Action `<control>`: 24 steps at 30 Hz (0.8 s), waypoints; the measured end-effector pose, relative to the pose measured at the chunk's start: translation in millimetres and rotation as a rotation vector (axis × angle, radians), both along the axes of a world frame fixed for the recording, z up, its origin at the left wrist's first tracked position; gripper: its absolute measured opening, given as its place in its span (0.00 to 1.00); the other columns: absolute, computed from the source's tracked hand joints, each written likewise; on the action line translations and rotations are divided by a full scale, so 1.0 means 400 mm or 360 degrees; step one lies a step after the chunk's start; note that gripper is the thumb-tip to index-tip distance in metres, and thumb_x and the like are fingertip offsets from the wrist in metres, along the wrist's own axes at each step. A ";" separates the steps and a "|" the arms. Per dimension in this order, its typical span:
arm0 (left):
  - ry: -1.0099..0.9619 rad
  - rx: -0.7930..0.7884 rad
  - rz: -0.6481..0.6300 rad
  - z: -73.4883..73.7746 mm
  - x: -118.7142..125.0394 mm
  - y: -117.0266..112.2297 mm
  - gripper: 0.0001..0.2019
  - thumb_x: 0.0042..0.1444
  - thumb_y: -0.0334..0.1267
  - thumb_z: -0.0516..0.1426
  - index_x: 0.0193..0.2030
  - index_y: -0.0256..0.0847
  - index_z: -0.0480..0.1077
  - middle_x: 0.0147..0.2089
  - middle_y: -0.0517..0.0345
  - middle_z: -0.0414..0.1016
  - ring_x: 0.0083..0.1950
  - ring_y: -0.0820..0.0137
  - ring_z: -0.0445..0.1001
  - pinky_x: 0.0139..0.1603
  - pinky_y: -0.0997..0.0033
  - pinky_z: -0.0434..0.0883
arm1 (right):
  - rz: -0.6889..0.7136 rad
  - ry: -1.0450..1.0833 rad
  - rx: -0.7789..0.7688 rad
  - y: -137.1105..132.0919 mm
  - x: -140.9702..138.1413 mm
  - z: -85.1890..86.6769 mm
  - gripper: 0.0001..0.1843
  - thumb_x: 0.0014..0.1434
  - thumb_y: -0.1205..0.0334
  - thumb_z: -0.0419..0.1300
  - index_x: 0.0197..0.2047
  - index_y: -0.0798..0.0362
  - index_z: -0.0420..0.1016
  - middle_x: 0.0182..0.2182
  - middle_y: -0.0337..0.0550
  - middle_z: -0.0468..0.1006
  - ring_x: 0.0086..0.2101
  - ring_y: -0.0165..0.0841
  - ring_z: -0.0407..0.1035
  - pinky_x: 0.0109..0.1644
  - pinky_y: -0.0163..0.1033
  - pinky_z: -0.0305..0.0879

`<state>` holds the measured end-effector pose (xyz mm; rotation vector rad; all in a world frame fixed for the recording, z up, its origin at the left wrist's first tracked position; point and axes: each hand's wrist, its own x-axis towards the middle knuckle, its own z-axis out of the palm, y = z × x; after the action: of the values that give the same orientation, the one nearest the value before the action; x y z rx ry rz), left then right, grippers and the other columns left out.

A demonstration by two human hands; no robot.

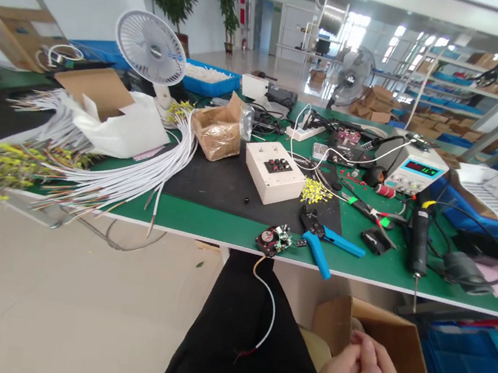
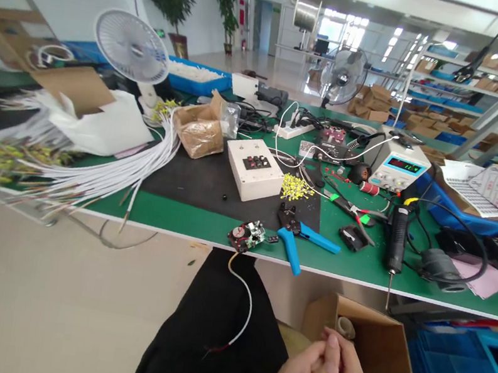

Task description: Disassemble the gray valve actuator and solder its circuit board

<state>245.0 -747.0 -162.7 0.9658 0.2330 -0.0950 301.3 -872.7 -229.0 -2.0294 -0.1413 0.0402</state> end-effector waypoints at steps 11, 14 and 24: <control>0.0042 0.0025 0.0020 0.026 -0.006 0.022 0.37 0.61 0.70 0.56 0.56 0.34 0.74 0.48 0.43 0.81 0.52 0.54 0.78 0.56 0.60 0.73 | 0.0013 0.0024 -0.0035 0.020 -0.004 0.020 0.31 0.67 0.34 0.60 0.53 0.54 0.80 0.51 0.48 0.81 0.50 0.44 0.76 0.53 0.37 0.73; 0.0046 0.0077 -0.0009 0.010 0.004 0.018 0.39 0.61 0.72 0.54 0.56 0.34 0.74 0.45 0.45 0.81 0.50 0.55 0.78 0.55 0.61 0.73 | 0.0058 -0.0052 -0.0013 0.006 0.008 -0.015 0.30 0.66 0.34 0.61 0.52 0.54 0.81 0.50 0.49 0.82 0.47 0.42 0.78 0.49 0.34 0.76; -0.0018 0.0149 0.0016 -0.099 0.051 -0.014 0.41 0.60 0.73 0.53 0.59 0.34 0.74 0.45 0.43 0.81 0.51 0.53 0.79 0.55 0.61 0.72 | 0.0158 -0.0272 0.0056 0.005 0.036 -0.065 0.26 0.65 0.38 0.65 0.51 0.53 0.83 0.48 0.52 0.83 0.44 0.42 0.80 0.47 0.33 0.78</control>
<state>265.6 -752.7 -202.2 1.0580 0.2336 -0.0702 315.7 -870.6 -255.0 -1.9882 -0.3486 -0.0732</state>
